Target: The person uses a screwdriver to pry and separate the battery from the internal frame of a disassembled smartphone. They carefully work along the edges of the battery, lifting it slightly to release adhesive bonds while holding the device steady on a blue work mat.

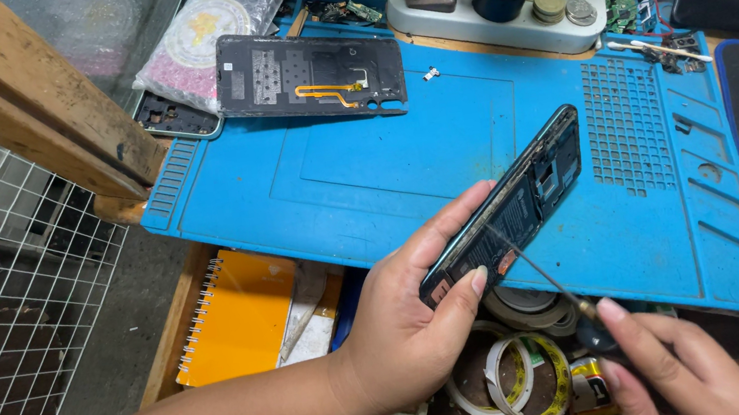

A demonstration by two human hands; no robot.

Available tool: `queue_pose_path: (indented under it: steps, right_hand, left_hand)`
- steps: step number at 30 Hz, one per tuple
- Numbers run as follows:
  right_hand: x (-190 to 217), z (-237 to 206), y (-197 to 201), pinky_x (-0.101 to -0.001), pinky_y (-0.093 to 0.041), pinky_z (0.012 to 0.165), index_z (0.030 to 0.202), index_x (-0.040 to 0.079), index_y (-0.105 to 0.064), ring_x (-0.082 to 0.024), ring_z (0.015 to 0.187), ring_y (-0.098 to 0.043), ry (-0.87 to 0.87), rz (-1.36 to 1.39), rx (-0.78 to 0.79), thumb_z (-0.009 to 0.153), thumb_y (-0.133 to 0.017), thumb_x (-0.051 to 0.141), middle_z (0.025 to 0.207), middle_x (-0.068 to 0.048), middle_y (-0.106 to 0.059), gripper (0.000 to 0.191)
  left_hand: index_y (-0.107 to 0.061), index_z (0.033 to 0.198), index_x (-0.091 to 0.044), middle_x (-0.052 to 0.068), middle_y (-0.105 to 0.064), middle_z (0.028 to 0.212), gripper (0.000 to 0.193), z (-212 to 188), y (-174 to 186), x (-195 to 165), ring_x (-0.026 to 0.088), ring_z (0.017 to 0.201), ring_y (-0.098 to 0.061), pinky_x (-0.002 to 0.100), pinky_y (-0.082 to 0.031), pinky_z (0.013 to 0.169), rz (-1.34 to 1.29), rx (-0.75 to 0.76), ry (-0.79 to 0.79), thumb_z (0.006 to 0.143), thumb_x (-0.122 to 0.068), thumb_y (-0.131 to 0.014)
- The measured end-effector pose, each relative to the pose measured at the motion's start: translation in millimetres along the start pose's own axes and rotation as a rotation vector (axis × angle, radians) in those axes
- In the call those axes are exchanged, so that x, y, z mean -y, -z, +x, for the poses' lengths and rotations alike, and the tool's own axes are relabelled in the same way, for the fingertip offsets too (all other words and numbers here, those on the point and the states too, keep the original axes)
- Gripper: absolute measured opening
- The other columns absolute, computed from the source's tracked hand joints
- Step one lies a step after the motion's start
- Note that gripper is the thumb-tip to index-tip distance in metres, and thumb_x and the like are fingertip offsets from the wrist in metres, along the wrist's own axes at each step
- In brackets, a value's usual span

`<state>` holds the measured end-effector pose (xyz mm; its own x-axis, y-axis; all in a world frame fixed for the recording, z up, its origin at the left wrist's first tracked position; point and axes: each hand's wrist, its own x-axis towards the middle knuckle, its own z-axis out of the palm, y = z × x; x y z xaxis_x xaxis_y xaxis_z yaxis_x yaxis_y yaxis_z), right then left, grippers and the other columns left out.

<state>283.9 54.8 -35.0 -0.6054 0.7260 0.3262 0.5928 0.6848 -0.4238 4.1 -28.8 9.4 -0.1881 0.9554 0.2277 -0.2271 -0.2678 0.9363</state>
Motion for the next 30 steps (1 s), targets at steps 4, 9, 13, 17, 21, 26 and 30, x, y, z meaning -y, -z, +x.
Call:
queue_pose_path:
  steps: [4, 9, 13, 17, 21, 26, 30]
  right_hand:
    - [3, 2, 0, -0.0326, -0.058, 0.093, 0.135, 0.016, -0.067, -0.020, 0.104, -0.075, -0.010, 0.037, -0.009, 0.086, -0.074, 0.010, 0.109, -0.011, -0.074, 0.050]
    - [-1, -2, -1, -0.0340, -0.059, 0.088, 0.130, 0.017, -0.068, -0.020, 0.098, -0.075, -0.021, -0.015, 0.029, 0.080, -0.076, 0.011, 0.104, -0.012, -0.074, 0.051]
    - [-18, -4, -3, -0.0361, -0.058, 0.094, 0.135, 0.017, -0.066, -0.023, 0.102, -0.074, 0.188, -0.040, 0.049, 0.081, -0.078, 0.019, 0.107, -0.010, -0.071, 0.055]
    - [-27, -13, -8, -0.0366, -0.060, 0.092, 0.133, 0.019, -0.067, -0.024, 0.100, -0.074, 0.200, -0.070, 0.071, 0.077, -0.082, 0.023, 0.107, -0.009, -0.070, 0.058]
    - [-26, -15, -13, -0.0377, -0.059, 0.091, 0.130, 0.023, -0.067, -0.029, 0.104, -0.072, 0.290, -0.135, -0.009, 0.074, -0.082, 0.027, 0.104, -0.006, -0.068, 0.058]
    - [-19, -12, -11, -0.0366, -0.061, 0.087, 0.127, 0.024, -0.069, -0.025, 0.097, -0.075, 0.127, -0.093, 0.013, 0.073, -0.084, 0.021, 0.103, -0.006, -0.071, 0.056]
    - [-17, -11, -14, -0.0386, -0.060, 0.089, 0.126, 0.026, -0.070, -0.028, 0.100, -0.073, 0.242, -0.190, -0.024, 0.070, -0.085, 0.028, 0.104, -0.008, -0.070, 0.058]
  left_hand:
    - [-0.035, 0.161, 0.002, 0.010, -0.066, 0.133, 0.059, 1, 0, 1, 0.009, 0.120, -0.062, 0.024, -0.049, 0.107, -0.056, 0.003, 0.011, 0.104, 0.002, -0.051]
    - [-0.036, 0.162, 0.003, 0.012, -0.067, 0.132, 0.060, 0, 0, 1, 0.010, 0.119, -0.062, 0.025, -0.049, 0.107, -0.027, 0.006, 0.013, 0.105, 0.002, -0.051]
    - [-0.035, 0.162, 0.003, 0.012, -0.064, 0.135, 0.061, 2, -1, 1, 0.010, 0.121, -0.062, 0.025, -0.049, 0.108, -0.079, -0.002, 0.040, 0.103, 0.003, -0.050]
    - [-0.033, 0.161, 0.003, 0.011, -0.062, 0.141, 0.061, 1, -3, 1, 0.011, 0.124, -0.062, 0.026, -0.049, 0.110, -0.116, 0.000, 0.042, 0.103, 0.004, -0.049]
    - [-0.034, 0.163, 0.003, 0.013, -0.064, 0.138, 0.061, 1, -2, 2, 0.012, 0.122, -0.062, 0.026, -0.049, 0.109, -0.077, 0.004, 0.027, 0.103, 0.005, -0.049]
    - [-0.034, 0.162, 0.003, 0.012, -0.063, 0.138, 0.061, 0, -2, 2, 0.012, 0.123, -0.062, 0.026, -0.049, 0.109, -0.095, -0.001, 0.029, 0.103, 0.004, -0.049]
    - [-0.034, 0.163, 0.002, 0.013, -0.065, 0.136, 0.061, 1, -1, 2, 0.011, 0.122, -0.063, 0.026, -0.050, 0.109, -0.092, 0.002, 0.053, 0.103, 0.004, -0.049]
